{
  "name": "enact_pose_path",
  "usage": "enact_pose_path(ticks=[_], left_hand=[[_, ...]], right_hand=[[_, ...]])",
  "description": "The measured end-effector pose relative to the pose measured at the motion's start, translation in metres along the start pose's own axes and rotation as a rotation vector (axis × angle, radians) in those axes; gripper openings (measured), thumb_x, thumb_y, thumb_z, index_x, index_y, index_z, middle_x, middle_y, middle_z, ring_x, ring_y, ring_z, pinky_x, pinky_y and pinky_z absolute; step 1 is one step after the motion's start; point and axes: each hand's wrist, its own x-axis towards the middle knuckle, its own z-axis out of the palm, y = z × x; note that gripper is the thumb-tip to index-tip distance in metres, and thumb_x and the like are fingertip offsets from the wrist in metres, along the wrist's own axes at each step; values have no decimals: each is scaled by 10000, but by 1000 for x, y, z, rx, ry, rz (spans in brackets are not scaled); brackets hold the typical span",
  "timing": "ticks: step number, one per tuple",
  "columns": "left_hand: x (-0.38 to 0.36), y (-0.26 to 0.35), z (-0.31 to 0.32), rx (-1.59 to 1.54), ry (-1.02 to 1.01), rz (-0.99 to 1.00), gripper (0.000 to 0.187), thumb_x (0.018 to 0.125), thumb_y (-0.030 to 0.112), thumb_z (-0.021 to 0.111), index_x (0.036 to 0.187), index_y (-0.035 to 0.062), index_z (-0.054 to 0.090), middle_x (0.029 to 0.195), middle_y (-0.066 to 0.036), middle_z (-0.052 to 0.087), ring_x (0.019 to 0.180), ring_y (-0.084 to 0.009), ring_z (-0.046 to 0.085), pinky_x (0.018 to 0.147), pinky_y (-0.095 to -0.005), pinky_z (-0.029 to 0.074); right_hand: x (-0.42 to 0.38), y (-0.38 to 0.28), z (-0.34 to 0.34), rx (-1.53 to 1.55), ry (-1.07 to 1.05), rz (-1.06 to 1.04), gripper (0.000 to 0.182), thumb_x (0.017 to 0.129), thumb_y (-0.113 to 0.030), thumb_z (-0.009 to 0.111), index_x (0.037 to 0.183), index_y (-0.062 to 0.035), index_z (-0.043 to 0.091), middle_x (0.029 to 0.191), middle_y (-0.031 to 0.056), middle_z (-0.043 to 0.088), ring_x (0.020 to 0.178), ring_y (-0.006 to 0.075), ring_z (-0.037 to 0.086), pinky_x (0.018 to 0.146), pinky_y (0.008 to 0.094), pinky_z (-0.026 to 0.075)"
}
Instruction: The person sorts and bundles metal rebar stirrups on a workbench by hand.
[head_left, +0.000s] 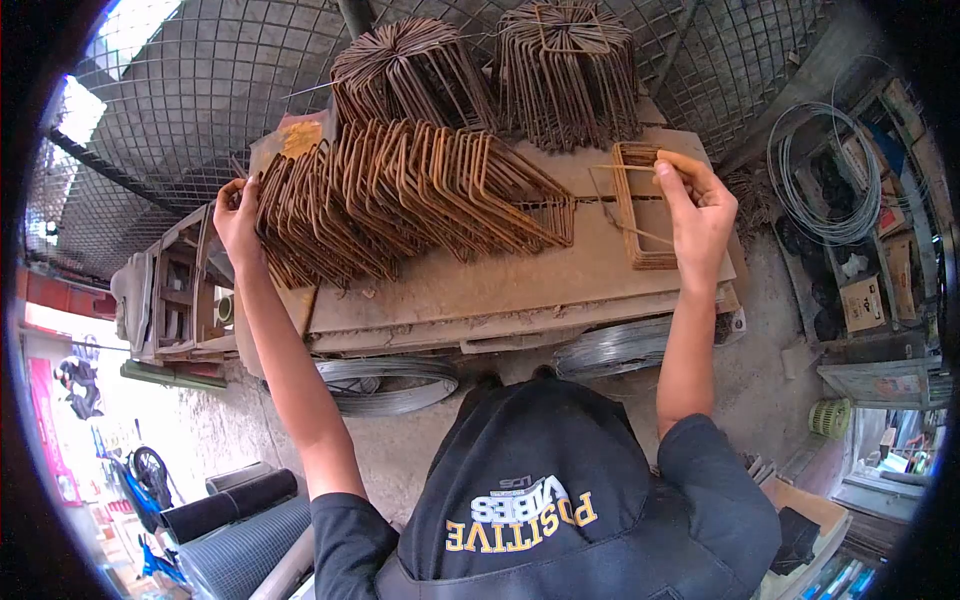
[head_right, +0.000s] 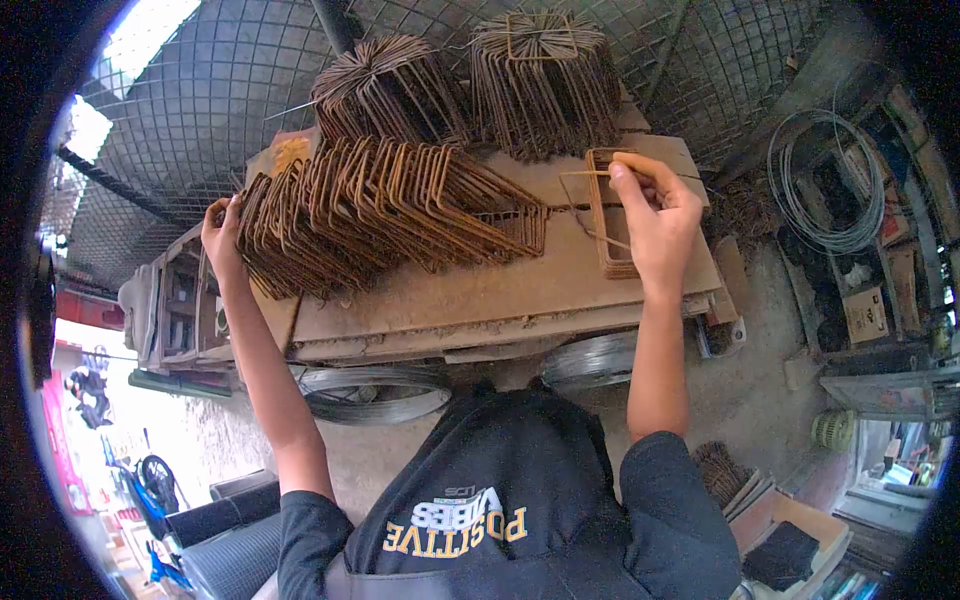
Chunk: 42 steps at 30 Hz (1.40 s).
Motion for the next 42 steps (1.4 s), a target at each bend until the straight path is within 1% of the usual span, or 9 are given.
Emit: enact_pose_path(ticks=[5, 11, 13, 19, 24, 27, 30, 34, 42], left_hand=[[-2, 3, 1, -38, -9, -37, 196, 943, 136, 783, 1037, 9, 667, 907, -2, 659, 780, -60, 587, 704, -210, 479], [-2, 2, 2, -65, -31, -13, 184, 955, 124, 768, 1044, -2, 668, 928, -27, 682, 796, -74, 607, 722, -219, 490], [1, 1, 0, -51, -31, -22, 179, 954, 119, 767, 1040, -2, 666, 925, -26, 679, 795, -74, 602, 722, -219, 486], [3, -1, -1, -29, -37, -5, 169, 952, 102, 762, 1031, -1, 654, 913, -22, 669, 792, -73, 592, 718, -220, 477], [1, -3, 1, -93, -53, 12, 154, 945, 93, 766, 1009, 18, 649, 908, -25, 668, 781, -65, 590, 700, -214, 472], [2, -5, -1, -104, -61, -9, 174, 937, 102, 775, 1021, 16, 649, 910, -28, 674, 769, -58, 593, 686, -207, 469], [6, -7, 1, -100, -58, -22, 189, 932, 109, 781, 1022, 11, 648, 915, -29, 678, 765, -58, 594, 679, -209, 471], [9, -9, 2, -70, -72, 28, 203, 930, 116, 784, 1030, 8, 645, 927, -33, 684, 771, -63, 600, 683, -213, 482], [1, 0, 4, -101, -63, 5, 185, 949, 118, 765, 1031, 9, 640, 903, -14, 663, 775, -57, 586, 687, -205, 473]], right_hand=[[-6, -10, -3, 67, -64, 89, 207, 948, -98, 761, 1114, 25, 756, 952, 49, 759, 856, 98, 697, 791, 238, 544], [9, -19, 32, 217, -376, 163, 442, 949, -152, 766, 1342, 9, 641, 974, 84, 763, 897, 125, 699, 822, 268, 553], [16, -20, 49, 143, -622, 267, 486, 983, -164, 714, 1416, 7, 575, 1155, 158, 757, 883, 114, 685, 841, 272, 545], [10, 2, 107, -41, -816, 306, 509, 1017, -108, 615, 1502, -20, 488, 1198, 177, 743, 811, 131, 662, 852, 322, 538], [8, 26, 109, 1, -842, 282, 517, 1006, -35, 569, 1515, -34, 478, 1229, 182, 730, 806, 118, 645, 826, 310, 536], [6, 17, 107, 96, -701, 340, 492, 995, -3, 564, 1484, -41, 526, 1220, 157, 737, 773, 85, 606, 690, 235, 499], [6, -2, 101, 218, -606, 366, 503, 995, -1, 564, 1494, -41, 513, 1215, 139, 742, 785, 87, 605, 677, 233, 488], [11, -7, 109, 460, -694, 497, 546, 1003, -28, 584, 1532, -30, 450, 1253, 135, 728, 854, 93, 656, 654, 215, 475], [25, 18, 95, -20, -764, 300, 472, 986, -46, 609, 1454, -22, 554, 1267, 127, 720, 800, 134, 669, 677, 265, 513]])
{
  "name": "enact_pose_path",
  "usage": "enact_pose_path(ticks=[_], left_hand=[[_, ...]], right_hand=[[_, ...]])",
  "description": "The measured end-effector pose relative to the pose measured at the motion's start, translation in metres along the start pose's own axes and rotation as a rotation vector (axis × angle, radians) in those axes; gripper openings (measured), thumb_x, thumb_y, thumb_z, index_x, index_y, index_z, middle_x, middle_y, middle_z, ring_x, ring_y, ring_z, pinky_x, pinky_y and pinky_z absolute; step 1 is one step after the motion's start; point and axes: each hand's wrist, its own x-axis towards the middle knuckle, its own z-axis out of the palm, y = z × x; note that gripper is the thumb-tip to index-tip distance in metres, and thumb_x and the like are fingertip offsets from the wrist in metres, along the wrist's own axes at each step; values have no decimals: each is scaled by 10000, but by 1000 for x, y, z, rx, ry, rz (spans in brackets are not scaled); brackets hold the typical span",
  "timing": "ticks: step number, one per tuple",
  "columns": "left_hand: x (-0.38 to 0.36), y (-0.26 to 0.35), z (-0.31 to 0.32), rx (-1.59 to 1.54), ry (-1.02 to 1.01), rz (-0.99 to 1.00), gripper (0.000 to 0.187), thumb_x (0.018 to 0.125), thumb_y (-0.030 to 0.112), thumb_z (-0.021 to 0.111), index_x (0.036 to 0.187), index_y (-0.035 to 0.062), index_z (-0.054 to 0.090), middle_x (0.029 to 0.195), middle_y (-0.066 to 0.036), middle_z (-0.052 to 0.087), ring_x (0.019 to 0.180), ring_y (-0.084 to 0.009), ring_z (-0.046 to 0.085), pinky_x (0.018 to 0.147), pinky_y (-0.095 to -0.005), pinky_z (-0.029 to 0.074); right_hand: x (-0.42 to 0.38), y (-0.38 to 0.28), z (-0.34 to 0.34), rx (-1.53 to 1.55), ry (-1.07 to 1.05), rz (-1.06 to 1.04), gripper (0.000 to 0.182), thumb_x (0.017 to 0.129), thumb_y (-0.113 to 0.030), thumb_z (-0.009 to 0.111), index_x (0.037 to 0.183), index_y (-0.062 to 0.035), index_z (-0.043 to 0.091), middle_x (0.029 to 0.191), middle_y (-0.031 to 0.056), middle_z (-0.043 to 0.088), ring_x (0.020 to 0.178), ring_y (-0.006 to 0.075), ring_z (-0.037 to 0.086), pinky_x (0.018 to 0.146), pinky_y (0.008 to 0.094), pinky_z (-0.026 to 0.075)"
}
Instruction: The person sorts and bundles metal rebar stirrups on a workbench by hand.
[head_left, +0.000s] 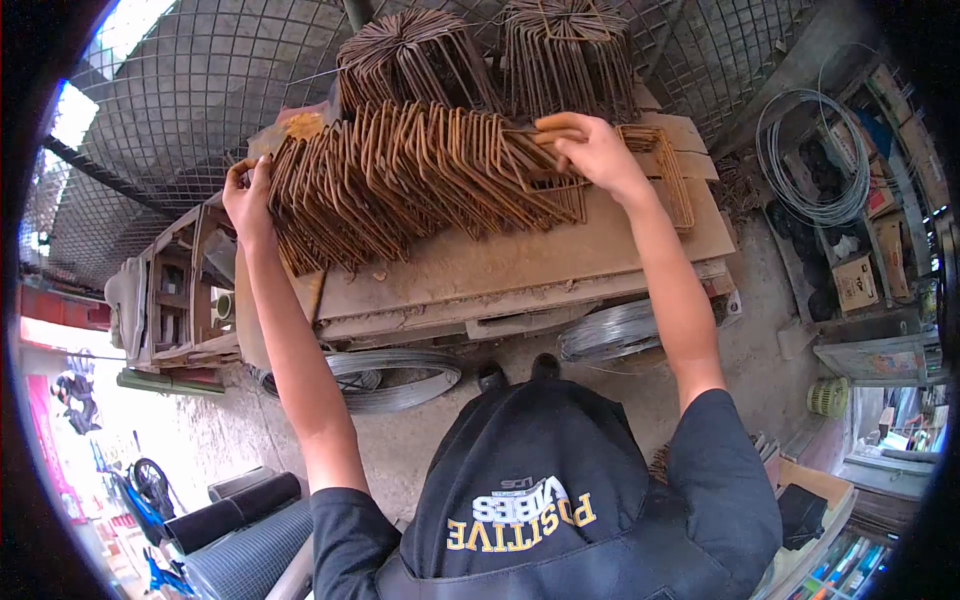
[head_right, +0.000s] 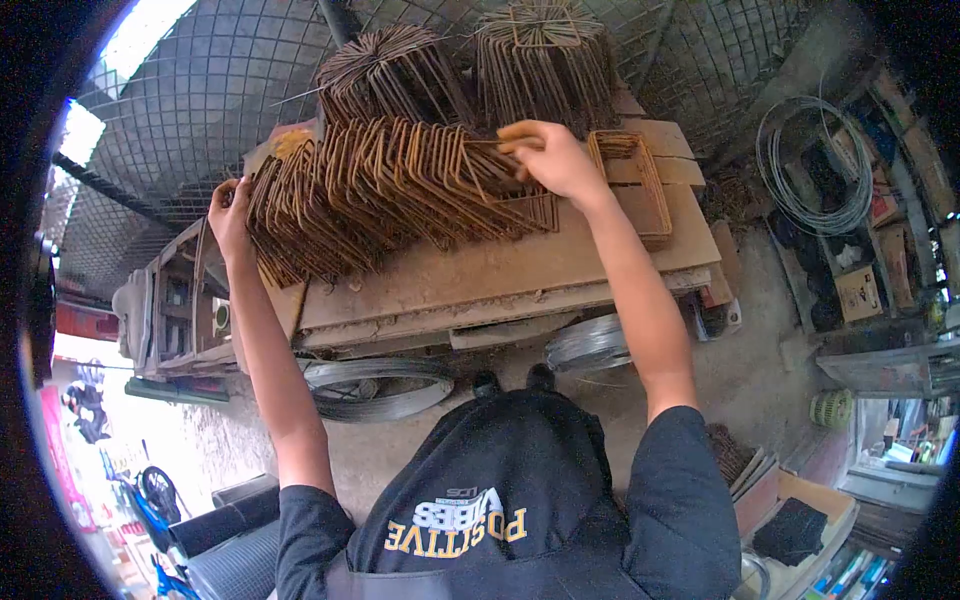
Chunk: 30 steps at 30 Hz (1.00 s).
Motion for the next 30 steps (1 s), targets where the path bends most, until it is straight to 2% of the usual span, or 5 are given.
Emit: enact_pose_path(ticks=[2, 3, 10, 23, 30], left_hand=[[4, -5, -3, 67, -13, 22, 178, 946, 129, 772, 1004, 13, 650, 877, 4, 637, 752, -51, 558, 669, -204, 456], [5, -6, -4, 65, -14, 22, 178, 946, 129, 772, 1004, 13, 650, 877, 4, 637, 752, -51, 558, 669, -204, 456], [1, 0, 2, 36, 7, 13, 192, 938, 138, 782, 1003, 11, 653, 882, -3, 643, 756, -52, 564, 673, -205, 463], [-1, 2, 0, 65, 4, -4, 204, 938, 153, 781, 1020, 17, 653, 890, -12, 642, 761, -63, 567, 674, -225, 466], [1, -1, -1, 68, -3, -1, 198, 940, 153, 775, 1011, 13, 655, 891, -9, 641, 766, -63, 563, 681, -225, 465]], right_hand=[[2, 25, -12, -463, 64, -46, 430, 962, -24, 601, 1390, -56, 633, 1310, 117, 713, 1074, 243, 723, 961, 409, 555], [-3, 29, -14, -547, 59, -84, 361, 922, -63, 679, 1282, -35, 693, 1209, 104, 746, 847, 181, 692, 836, 347, 561], [-10, 18, -3, -634, 205, -329, 176, 901, -128, 733, 1042, -60, 812, 1012, 122, 762, 1040, 320, 659, 949, 441, 525], [-75, 10, -40, -1097, 367, -184, 178, 933, -232, 734, 1055, -152, 837, 1040, 75, 757, 1093, 306, 600, 1052, 470, 331], [-80, 36, -34, -991, 359, -98, 354, 955, -187, 694, 1307, -162, 722, 1172, 104, 710, 1214, 296, 569, 1110, 478, 276]])
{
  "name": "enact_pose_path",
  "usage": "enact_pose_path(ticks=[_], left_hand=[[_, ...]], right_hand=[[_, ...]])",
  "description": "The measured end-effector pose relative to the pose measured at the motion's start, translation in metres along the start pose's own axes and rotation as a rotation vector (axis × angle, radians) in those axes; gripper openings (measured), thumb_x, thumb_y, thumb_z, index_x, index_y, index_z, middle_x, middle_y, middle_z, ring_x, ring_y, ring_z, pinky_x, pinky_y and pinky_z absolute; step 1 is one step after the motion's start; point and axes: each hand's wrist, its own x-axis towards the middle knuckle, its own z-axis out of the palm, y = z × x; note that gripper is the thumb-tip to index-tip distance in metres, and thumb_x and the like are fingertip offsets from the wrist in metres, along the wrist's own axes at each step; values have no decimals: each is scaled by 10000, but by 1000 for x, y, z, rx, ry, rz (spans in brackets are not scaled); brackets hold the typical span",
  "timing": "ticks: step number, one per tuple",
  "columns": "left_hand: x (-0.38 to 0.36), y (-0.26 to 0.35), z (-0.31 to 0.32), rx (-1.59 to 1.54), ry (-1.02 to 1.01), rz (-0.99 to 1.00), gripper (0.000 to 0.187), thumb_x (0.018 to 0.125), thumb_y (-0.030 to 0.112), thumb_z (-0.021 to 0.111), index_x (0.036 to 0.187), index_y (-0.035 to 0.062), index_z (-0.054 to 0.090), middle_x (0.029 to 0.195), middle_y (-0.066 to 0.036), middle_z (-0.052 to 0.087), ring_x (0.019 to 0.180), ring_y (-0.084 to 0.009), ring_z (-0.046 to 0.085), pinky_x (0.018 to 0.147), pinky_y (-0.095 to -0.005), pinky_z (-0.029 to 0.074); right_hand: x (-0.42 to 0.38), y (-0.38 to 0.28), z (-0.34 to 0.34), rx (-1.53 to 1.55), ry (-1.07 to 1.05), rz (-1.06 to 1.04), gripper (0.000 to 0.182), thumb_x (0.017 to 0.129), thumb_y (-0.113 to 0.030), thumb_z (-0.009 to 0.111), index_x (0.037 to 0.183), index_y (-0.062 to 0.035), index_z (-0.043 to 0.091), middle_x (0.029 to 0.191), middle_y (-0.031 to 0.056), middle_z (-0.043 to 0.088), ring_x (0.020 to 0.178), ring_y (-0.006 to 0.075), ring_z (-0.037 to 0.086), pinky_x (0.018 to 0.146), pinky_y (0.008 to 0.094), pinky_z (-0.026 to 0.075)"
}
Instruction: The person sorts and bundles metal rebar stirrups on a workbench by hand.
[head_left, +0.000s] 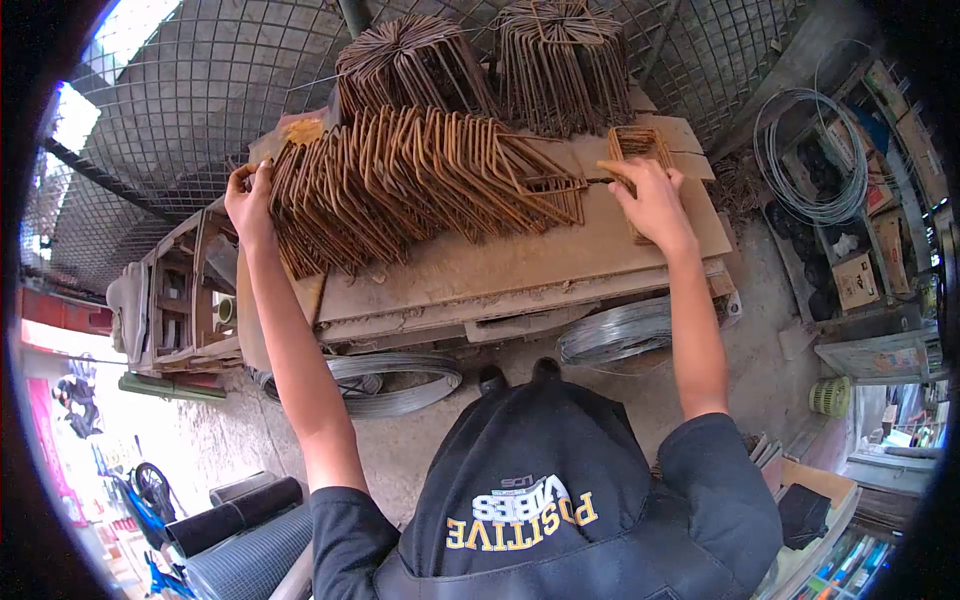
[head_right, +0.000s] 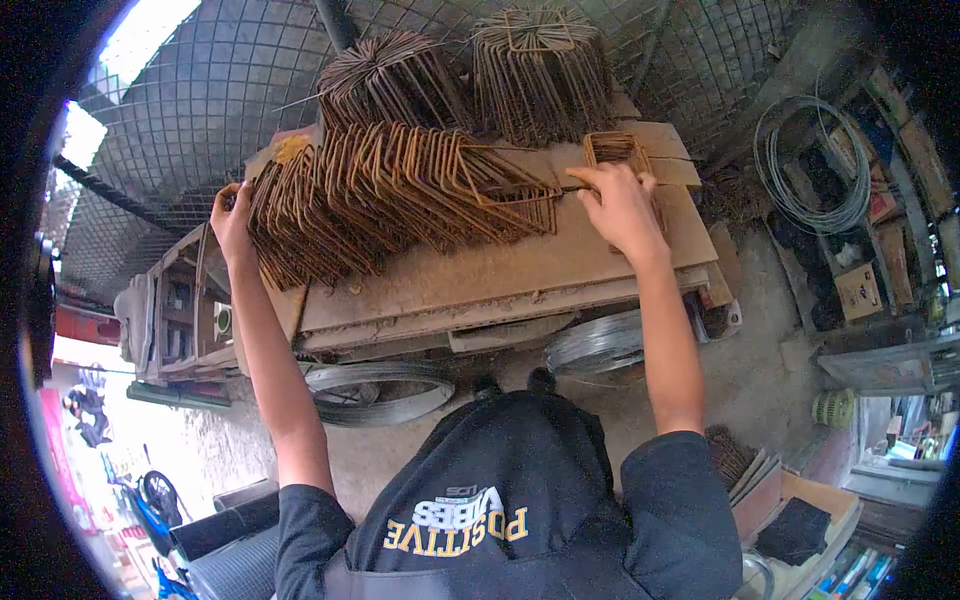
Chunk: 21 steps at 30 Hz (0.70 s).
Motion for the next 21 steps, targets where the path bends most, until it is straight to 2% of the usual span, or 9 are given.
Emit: enact_pose_path(ticks=[5, 8, 10, 12, 14, 15, 18, 19, 21], left_hand=[[3, -5, 1, -25, 13, 2, 198, 935, 142, 777, 1018, 2, 664, 903, -10, 649, 772, -65, 566, 701, -217, 470], [3, -2, 1, 0, 23, -23, 198, 935, 140, 776, 1023, 1, 665, 901, -8, 653, 774, -64, 567, 705, -219, 471], [4, -7, -2, 6, 5, 4, 198, 937, 136, 774, 1027, -2, 665, 903, -11, 655, 773, -65, 570, 706, -219, 472], [8, -13, -7, 9, -14, 34, 197, 939, 133, 771, 1030, -5, 664, 905, -13, 657, 773, -65, 572, 706, -218, 473], [14, -22, -11, -14, -45, 23, 209, 960, 172, 779, 1055, 17, 677, 984, -43, 695, 910, -117, 650, 827, -268, 513], [14, -20, -10, -14, -44, 25, 209, 960, 172, 779, 1055, 17, 677, 984, -43, 695, 910, -117, 650, 827, -268, 513], [10, -15, -7, -2, -26, 5, 201, 963, 167, 776, 1053, 16, 677, 971, -40, 693, 888, -118, 647, 814, -266, 509], [9, -14, -5, -16, -18, 16, 206, 955, 144, 770, 1057, -1, 665, 944, -35, 676, 830, -97, 615, 761, -245, 499], [7, -13, -5, -29, -8, 24, 212, 946, 122, 764, 1060, -18, 653, 917, -31, 659, 772, -75, 583, 707, -225, 489]], right_hand=[[2, -24, 9, 31, 218, -160, 478, 904, -184, 707, 1378, -150, 656, 1289, 115, 657, 1295, 284, 547, 1151, 480, 226], [4, -53, 8, 161, 159, -316, 503, 859, -233, 741, 1346, -132, 665, 1292, 109, 662, 1313, 267, 542, 1150, 499, 219], [6, -68, 8, 180, 9, -403, 517, 854, -275, 761, 1338, -122, 664, 1313, 111, 659, 1324, 258, 539, 1152, 512, 212], [14, -71, 23, 180, 10, -408, 452, 879, -289, 753, 1290, -109, 698, 1284, 104, 688, 1289, 245, 568, 1148, 521, 212], [24, -73, 28, 224, -118, -375, 376, 914, -292, 732, 1240, -104, 734, 1235, 112, 720, 1249, 243, 599, 1146, 528, 212], [25, -75, 28, 220, -52, -388, 287, 933, -292, 722, 1140, -101, 778, 1153, 103, 751, 1181, 242, 637, 1127, 511, 239], [32, -78, 21, 246, -72, -365, 236, 929, -292, 732, 1049, -99, 794, 1097, 87, 761, 1117, 239, 656, 1093, 479, 273], [33, -78, 23, 245, -71, -368, 236, 929, -292, 732, 1049, -99, 794, 1097, 87, 761, 1117, 239, 656, 1093, 479, 273], [32, -80, 30, 238, 183, -440, 193, 899, -276, 775, 940, -88, 781, 1042, 48, 762, 1055, 201, 665, 1042, 440, 317]])
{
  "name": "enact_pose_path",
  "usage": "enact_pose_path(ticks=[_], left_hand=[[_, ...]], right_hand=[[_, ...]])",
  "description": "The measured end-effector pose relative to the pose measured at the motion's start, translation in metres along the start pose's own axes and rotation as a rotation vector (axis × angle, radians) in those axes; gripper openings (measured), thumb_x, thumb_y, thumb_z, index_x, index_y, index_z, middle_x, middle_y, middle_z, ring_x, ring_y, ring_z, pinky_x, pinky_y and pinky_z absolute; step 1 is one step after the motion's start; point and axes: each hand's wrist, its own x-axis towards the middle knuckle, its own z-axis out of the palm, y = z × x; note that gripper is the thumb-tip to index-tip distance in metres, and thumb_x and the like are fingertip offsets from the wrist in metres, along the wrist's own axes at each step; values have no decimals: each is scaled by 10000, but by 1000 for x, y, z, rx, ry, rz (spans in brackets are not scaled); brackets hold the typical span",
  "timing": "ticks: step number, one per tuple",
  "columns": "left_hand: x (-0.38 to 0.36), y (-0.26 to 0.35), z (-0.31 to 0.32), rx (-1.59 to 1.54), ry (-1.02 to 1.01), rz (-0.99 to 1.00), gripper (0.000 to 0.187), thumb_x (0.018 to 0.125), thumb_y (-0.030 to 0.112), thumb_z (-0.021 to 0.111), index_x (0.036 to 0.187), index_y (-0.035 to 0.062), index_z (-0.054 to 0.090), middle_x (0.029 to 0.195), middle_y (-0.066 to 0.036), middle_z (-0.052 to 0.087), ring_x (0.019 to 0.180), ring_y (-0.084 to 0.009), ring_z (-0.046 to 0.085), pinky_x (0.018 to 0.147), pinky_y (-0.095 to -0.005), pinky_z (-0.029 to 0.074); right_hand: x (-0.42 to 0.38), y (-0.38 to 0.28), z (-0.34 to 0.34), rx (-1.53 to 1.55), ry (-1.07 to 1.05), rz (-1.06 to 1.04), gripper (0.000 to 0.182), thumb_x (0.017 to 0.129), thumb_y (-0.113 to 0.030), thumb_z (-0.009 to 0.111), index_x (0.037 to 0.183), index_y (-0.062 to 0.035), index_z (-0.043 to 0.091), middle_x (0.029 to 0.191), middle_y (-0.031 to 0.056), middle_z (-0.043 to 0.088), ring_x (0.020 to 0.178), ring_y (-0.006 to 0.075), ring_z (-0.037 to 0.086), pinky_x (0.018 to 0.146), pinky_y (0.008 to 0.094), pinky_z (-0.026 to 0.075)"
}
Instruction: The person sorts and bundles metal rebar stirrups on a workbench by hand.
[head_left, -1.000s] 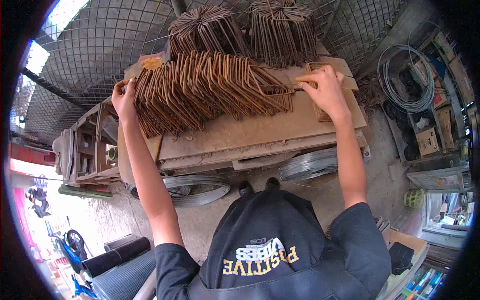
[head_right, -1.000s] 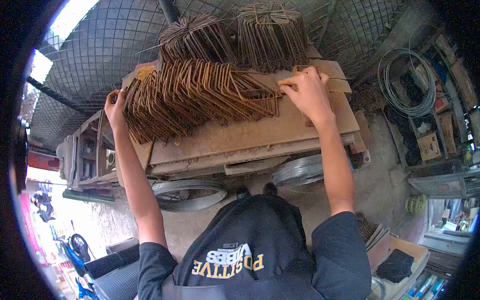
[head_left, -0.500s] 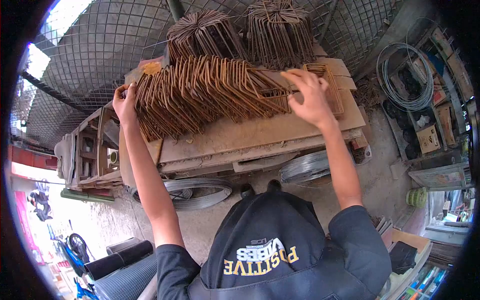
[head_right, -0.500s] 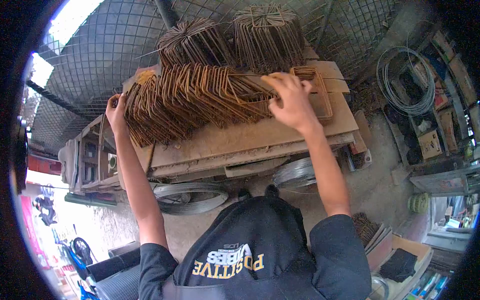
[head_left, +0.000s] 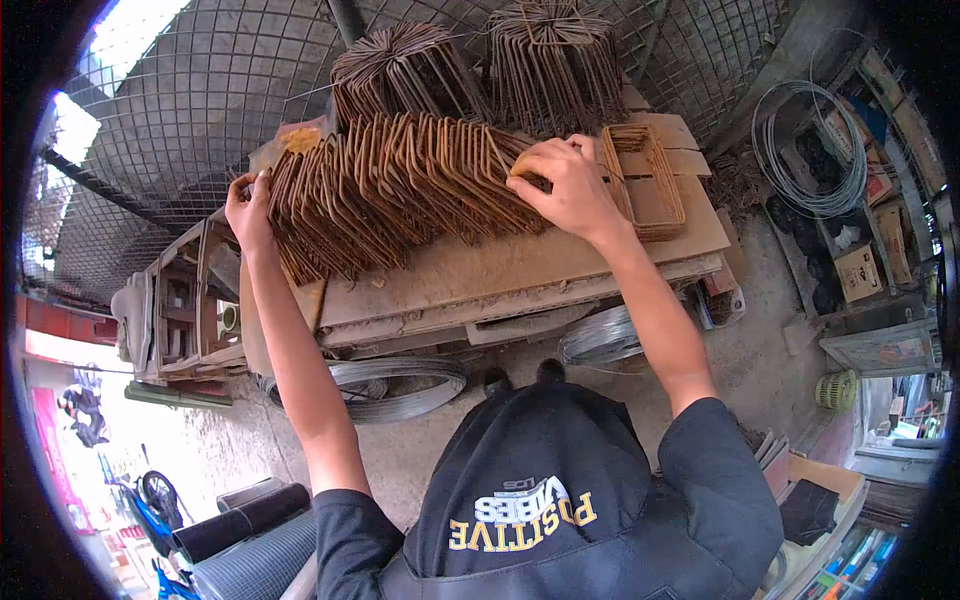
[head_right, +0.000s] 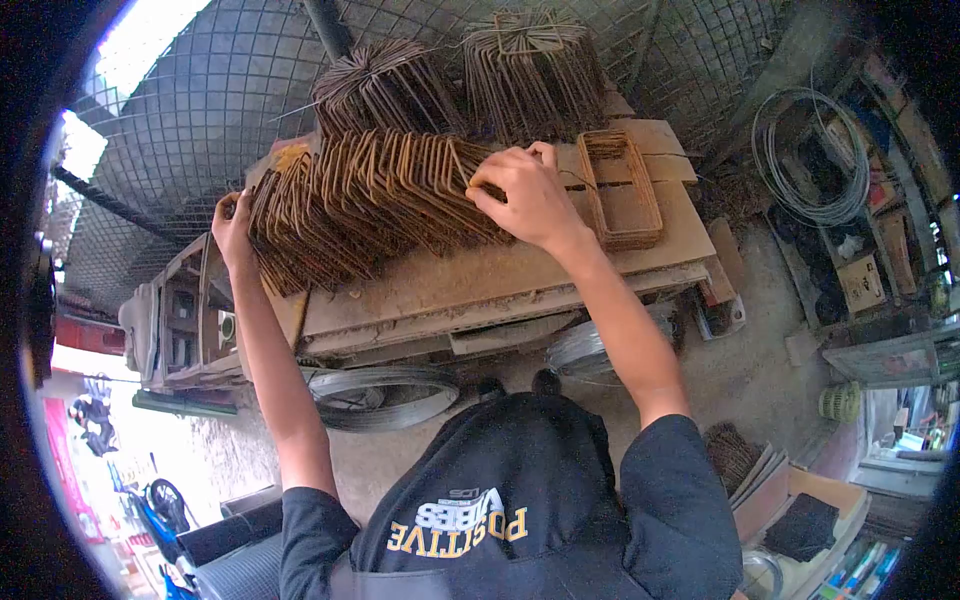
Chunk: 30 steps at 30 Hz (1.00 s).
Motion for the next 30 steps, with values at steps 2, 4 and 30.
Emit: enact_pose_path(ticks=[2, 4, 30], left_hand=[[1, 0, -1, 17, -7, 26, 211, 944, 122, 765, 1054, -17, 651, 923, -34, 661, 771, -80, 582, 699, -226, 488], [0, 1, 1, 0, -6, 11, 211, 942, 122, 766, 1053, -16, 651, 926, -35, 663, 779, -82, 585, 705, -228, 489], [7, -9, -4, -31, -35, 18, 197, 954, 109, 765, 1061, -13, 652, 965, -59, 710, 840, -88, 642, 748, -226, 514]], right_hand=[[2, -2, 2, -21, 48, -3, 189, 899, -280, 777, 919, -92, 775, 1020, 41, 757, 1035, 195, 662, 1027, 438, 319], [4, -6, 2, -44, 99, -4, 187, 898, -283, 780, 898, -97, 768, 997, 34, 752, 1015, 190, 659, 1012, 436, 320], [12, -2, 15, 181, -302, 104, 613, 875, -423, 757, 1317, -7, 672, 1308, 187, 686, 1256, 268, 596, 1118, 417, 293]])
